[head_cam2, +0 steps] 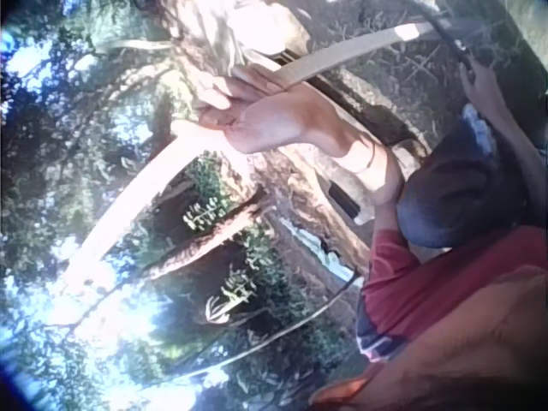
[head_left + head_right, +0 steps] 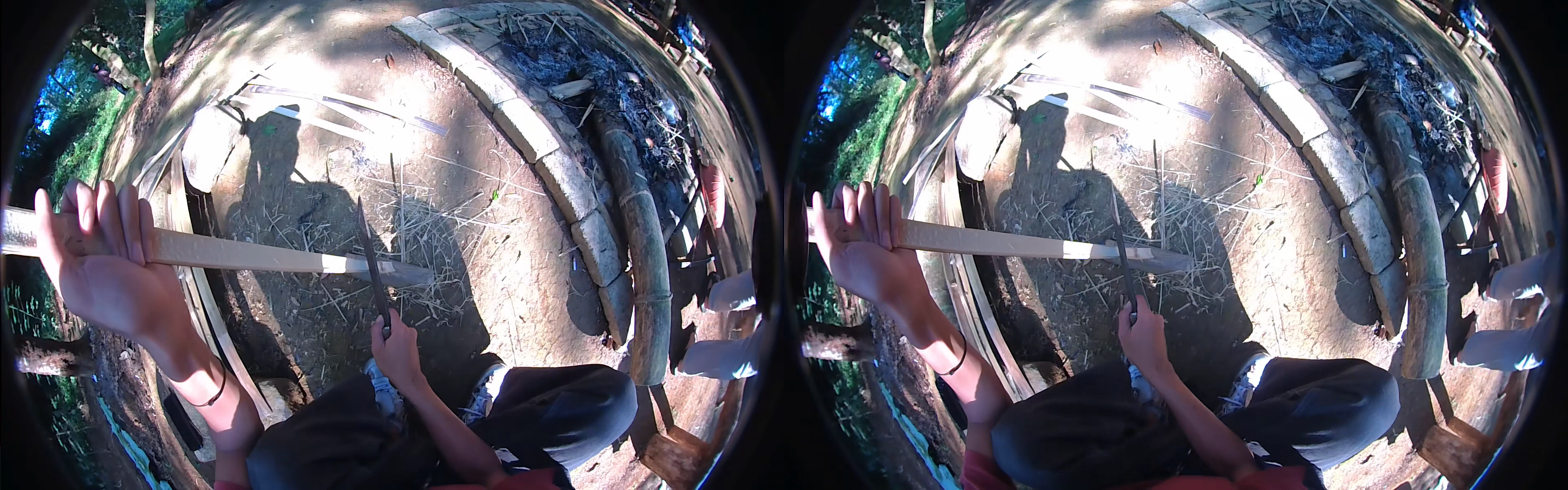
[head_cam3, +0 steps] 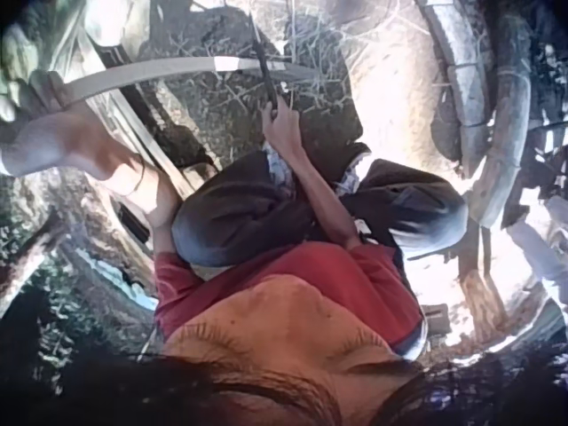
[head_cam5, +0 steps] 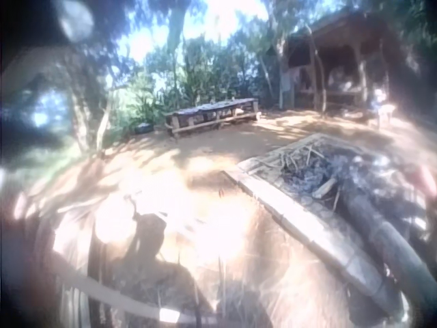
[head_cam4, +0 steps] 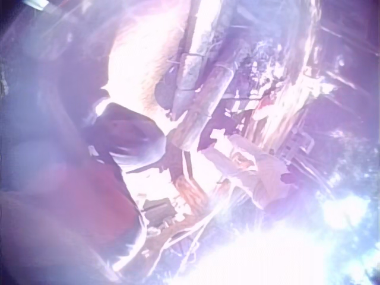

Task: The person shaves a bamboo strip using a billhook, smoothing the surface and edges while holding the material by hand against a wooden support on the ground.

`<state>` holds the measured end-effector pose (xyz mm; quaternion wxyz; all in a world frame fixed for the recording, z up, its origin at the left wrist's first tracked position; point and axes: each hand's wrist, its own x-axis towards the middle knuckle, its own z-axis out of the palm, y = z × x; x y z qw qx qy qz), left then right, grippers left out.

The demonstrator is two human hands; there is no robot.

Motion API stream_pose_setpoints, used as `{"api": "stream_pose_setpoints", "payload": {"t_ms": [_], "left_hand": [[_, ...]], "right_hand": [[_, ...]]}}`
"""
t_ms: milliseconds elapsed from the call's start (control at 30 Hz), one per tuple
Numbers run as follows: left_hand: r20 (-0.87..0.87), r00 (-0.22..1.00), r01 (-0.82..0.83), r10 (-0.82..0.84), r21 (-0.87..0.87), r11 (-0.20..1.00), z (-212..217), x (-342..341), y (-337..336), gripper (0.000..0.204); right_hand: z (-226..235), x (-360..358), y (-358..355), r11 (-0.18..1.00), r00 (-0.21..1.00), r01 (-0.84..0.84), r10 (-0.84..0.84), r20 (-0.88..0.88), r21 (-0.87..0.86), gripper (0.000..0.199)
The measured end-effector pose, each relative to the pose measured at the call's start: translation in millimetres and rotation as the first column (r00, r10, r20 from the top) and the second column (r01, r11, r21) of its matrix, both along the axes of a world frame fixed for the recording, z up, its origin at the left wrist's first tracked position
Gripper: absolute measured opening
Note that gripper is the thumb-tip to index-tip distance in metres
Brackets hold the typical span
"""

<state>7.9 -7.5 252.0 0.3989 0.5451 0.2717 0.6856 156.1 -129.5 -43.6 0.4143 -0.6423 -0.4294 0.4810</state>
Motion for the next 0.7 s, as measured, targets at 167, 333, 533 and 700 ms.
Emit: {"api": "stream_pose_setpoints", "payload": {"t_ms": [167, 333, 533, 700], "left_hand": [[0.044, 0.948, -0.313, 0.314, -0.038, 0.949, -13, 52, 17, 0.061], [-0.181, 0.96, -0.213, 0.215, 0.03, 0.977, -89, 57, 25, 0.04], [-0.016, 0.918, -0.395, 0.395, -0.086, 0.915, -130, 59, 29, 0.047], [-0.051, 0.929, -0.371, 0.368, -0.096, 0.924, -130, 55, 34, 0.047]], "right_hand": [[-10, 5, 0, 0.999, 0.999, 0.019, -0.018, 0.043, -0.037, 0.021], [-15, 11, -1, 0.997, 1.0, 0.012, -0.012, 0.001, -0.078, 0.021], [21, 6, -2, 0.999, 0.999, -0.03, 0.029, -0.021, -0.018, 0.018], [12, -1, -5, 0.995, 0.98, -0.094, 0.084, 0.183, 0.044, 0.016]]}}
